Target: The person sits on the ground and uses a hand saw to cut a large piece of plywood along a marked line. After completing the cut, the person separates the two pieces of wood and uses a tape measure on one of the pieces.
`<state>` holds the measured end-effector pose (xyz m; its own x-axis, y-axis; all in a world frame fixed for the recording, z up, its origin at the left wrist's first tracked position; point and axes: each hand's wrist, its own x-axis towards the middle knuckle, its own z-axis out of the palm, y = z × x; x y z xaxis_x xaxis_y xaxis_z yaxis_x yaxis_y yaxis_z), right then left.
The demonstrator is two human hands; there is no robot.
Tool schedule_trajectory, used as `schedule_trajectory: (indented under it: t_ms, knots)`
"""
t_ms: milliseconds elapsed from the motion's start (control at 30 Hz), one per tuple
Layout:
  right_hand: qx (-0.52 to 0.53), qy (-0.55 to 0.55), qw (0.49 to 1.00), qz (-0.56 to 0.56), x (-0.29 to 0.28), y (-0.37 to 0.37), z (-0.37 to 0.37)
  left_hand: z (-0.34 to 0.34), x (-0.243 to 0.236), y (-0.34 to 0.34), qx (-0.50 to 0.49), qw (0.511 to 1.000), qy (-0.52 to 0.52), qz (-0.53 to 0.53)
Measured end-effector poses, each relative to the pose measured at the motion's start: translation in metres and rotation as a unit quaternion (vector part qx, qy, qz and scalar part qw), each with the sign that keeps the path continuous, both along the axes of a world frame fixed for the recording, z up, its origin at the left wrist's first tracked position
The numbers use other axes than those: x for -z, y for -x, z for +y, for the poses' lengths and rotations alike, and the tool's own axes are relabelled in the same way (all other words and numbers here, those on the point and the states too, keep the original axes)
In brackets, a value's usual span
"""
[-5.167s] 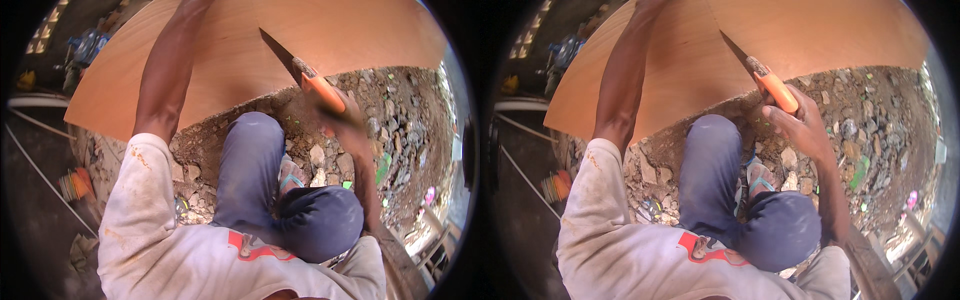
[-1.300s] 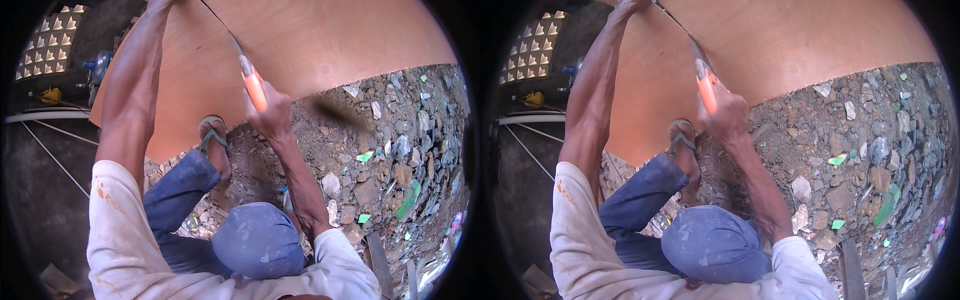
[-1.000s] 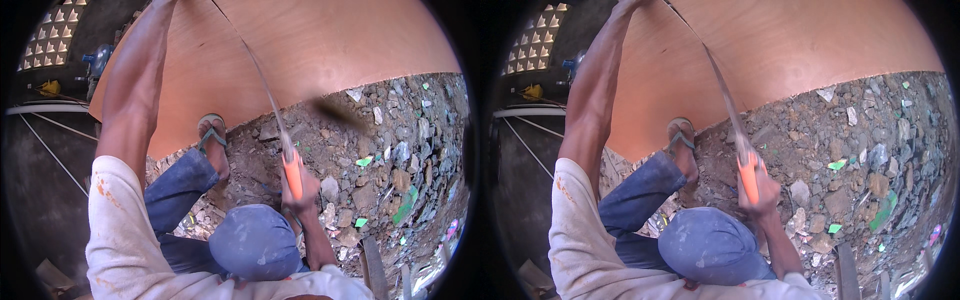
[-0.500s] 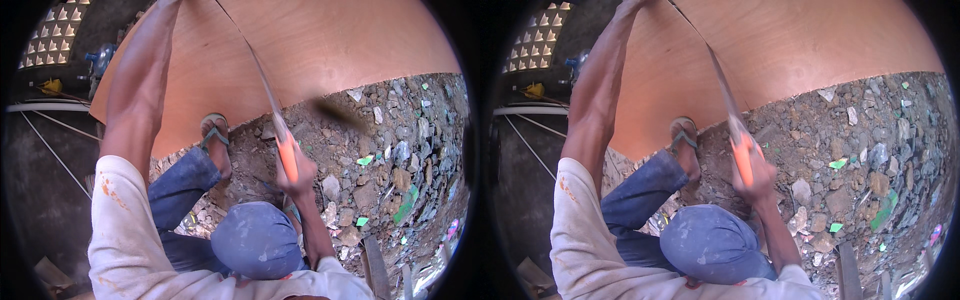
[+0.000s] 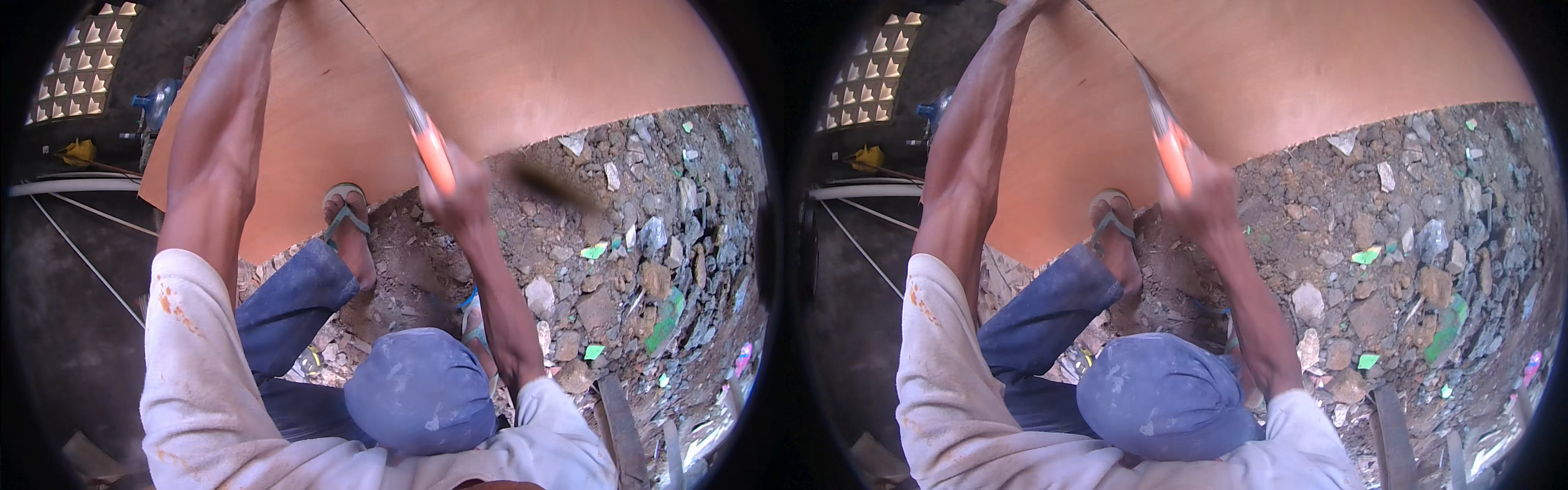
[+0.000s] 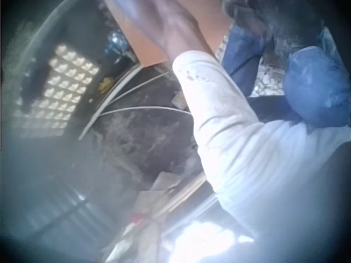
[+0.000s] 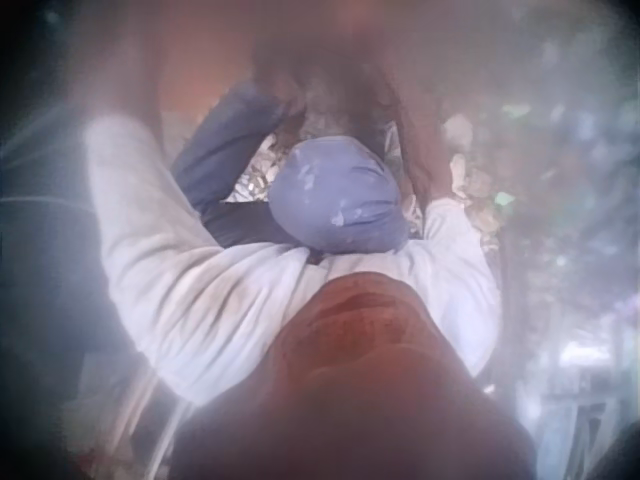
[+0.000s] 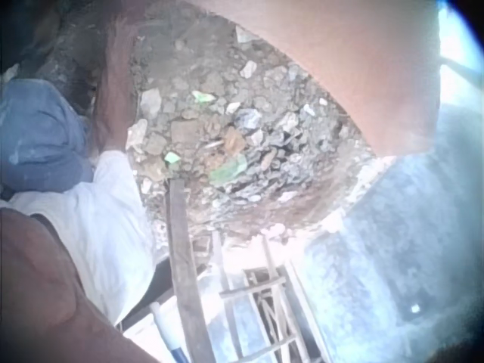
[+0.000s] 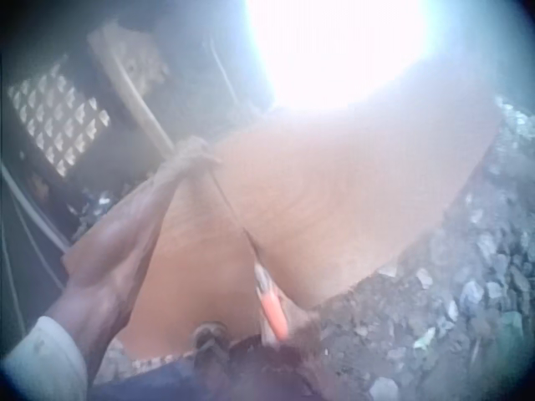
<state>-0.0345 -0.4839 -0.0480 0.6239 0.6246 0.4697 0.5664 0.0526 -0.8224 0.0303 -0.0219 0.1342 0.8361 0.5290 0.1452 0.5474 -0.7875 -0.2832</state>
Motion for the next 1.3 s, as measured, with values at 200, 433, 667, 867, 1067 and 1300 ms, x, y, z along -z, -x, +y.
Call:
schedule_trajectory:
  t_ms: [200,433,667,867,1067,1300]
  knots:
    - [-0.001,-0.010,1.000,0.002,0.018,0.035,-0.076,0.012,-0.006,0.020,0.066,0.993,0.082,-0.055]
    - [-0.014,-0.037,0.998,-0.050,0.019,0.023,-0.047,-0.038,-0.024,0.018,-0.047,0.999,-0.017,0.002]
    - [-0.006,0.008,1.000,0.019,0.013,0.034,-0.070,-0.027,-0.025,0.027,-0.012,1.000,0.009,-0.009]
    - [0.000,0.011,0.996,-0.090,0.025,0.032,-0.101,-0.011,-0.008,0.007,-0.012,1.000,-0.012,-0.004]
    - [0.022,-0.005,0.998,0.063,0.003,0.001,-0.009,-0.016,-0.005,-0.014,-0.007,1.000,0.005,0.001]
    - [-0.025,0.012,1.000,0.001,0.024,0.043,-0.133,-0.013,-0.013,0.005,-0.023,1.000,-0.004,-0.003]
